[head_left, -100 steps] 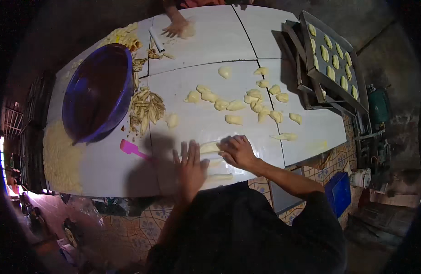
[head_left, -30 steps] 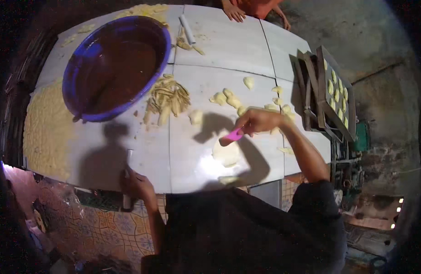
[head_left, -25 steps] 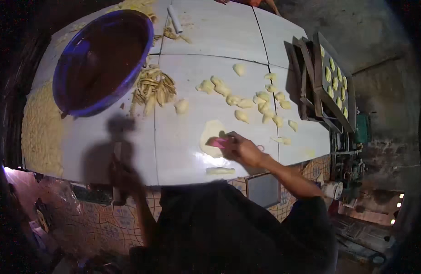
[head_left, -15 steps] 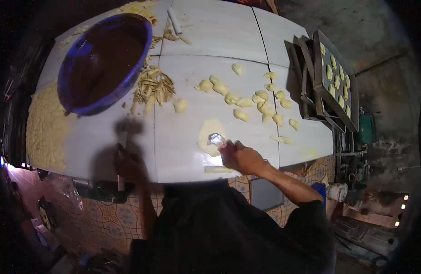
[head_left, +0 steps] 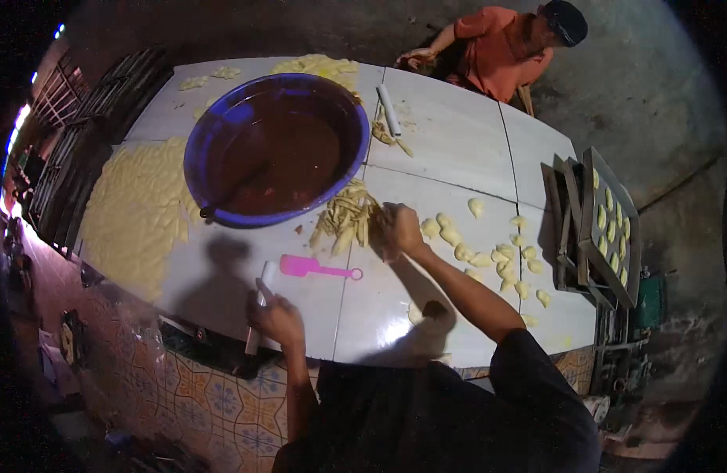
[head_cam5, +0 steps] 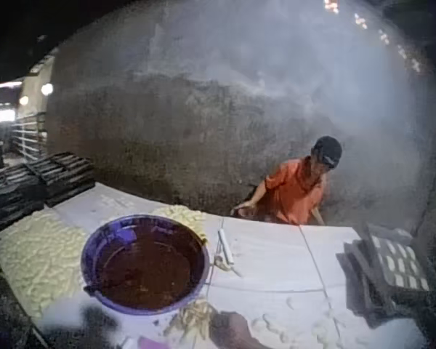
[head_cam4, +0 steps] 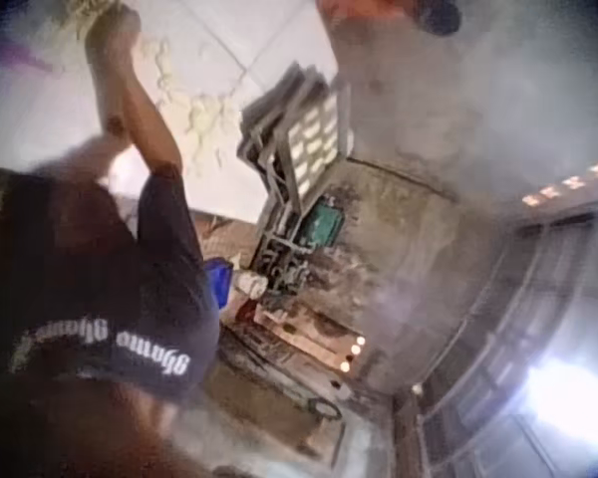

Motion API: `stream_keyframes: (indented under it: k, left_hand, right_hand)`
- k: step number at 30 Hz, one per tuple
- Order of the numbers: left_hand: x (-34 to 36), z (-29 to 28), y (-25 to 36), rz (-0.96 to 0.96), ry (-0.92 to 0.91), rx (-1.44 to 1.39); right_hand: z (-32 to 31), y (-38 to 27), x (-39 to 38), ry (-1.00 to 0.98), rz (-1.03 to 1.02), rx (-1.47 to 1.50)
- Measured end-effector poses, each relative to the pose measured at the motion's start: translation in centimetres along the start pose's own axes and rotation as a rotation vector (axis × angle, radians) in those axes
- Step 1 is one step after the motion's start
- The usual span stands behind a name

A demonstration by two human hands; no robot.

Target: The person flattens dough pieces, spreads chocolate filling on them with a spatula, adds banana slices, rolls the dough into pastries by hand, and places the pastries onto baking trays.

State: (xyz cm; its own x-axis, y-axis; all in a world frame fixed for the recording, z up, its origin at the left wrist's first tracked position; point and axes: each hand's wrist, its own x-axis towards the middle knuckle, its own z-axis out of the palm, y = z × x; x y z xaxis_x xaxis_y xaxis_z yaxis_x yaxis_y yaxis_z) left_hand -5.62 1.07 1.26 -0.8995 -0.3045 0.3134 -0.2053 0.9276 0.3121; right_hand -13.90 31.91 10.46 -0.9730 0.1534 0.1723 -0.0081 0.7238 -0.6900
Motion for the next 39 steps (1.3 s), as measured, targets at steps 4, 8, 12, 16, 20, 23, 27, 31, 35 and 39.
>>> stream_keyframes:
  k: [4, 8, 12, 16, 20, 23, 27, 31, 35, 39]
  left_hand:
    - [-0.1, 0.0, 1.2, 0.033, 0.055, -0.021]
    - [-0.3, 2.7, -1.2, 0.001, -0.044, -0.11]
    - [-1.0, 3.4, -2.4, 0.12, 0.261, 0.001]
    - [-2.5, -2.9, 6.0, 0.302, 0.032, -0.795]
    - [-5.3, -5.5, 14.6, 0.811, -0.471, -0.811]
    - [-7.4, -2.7, 18.9, 0.959, -0.532, -0.864]
    - [-9.1, 0.0, 20.6, 1.092, -0.423, -0.676]
    - [-10.0, 0.3, 20.2, 1.026, -0.415, -0.636]
    - [-11.5, -2.2, 18.5, 1.014, -0.526, -0.614]
    - [-12.9, -3.6, 16.2, 1.05, -0.43, -0.656]
  right_hand:
    - [4.2, 5.7, 3.0, -0.033, 0.113, -0.156]
    - [4.0, 3.4, 3.2, -0.088, 0.166, -0.136]
    - [-0.1, 1.7, 0.4, -0.105, 0.008, 0.057]
    - [-6.9, 4.4, -8.9, -0.167, 0.019, 0.161]
    - [-9.0, 8.0, -16.7, -0.109, -0.044, 0.141]
    - [-6.5, 11.2, -18.6, -0.044, -0.153, 0.063]
    - [-6.5, 10.4, -19.5, 0.02, -0.194, -0.018]
    - [-6.7, 10.1, -21.1, 0.028, -0.21, -0.011]
    - [-7.6, 9.7, -22.9, -0.12, -0.314, 0.014]
    - [-8.2, 8.0, -26.3, -0.023, -0.214, -0.005]
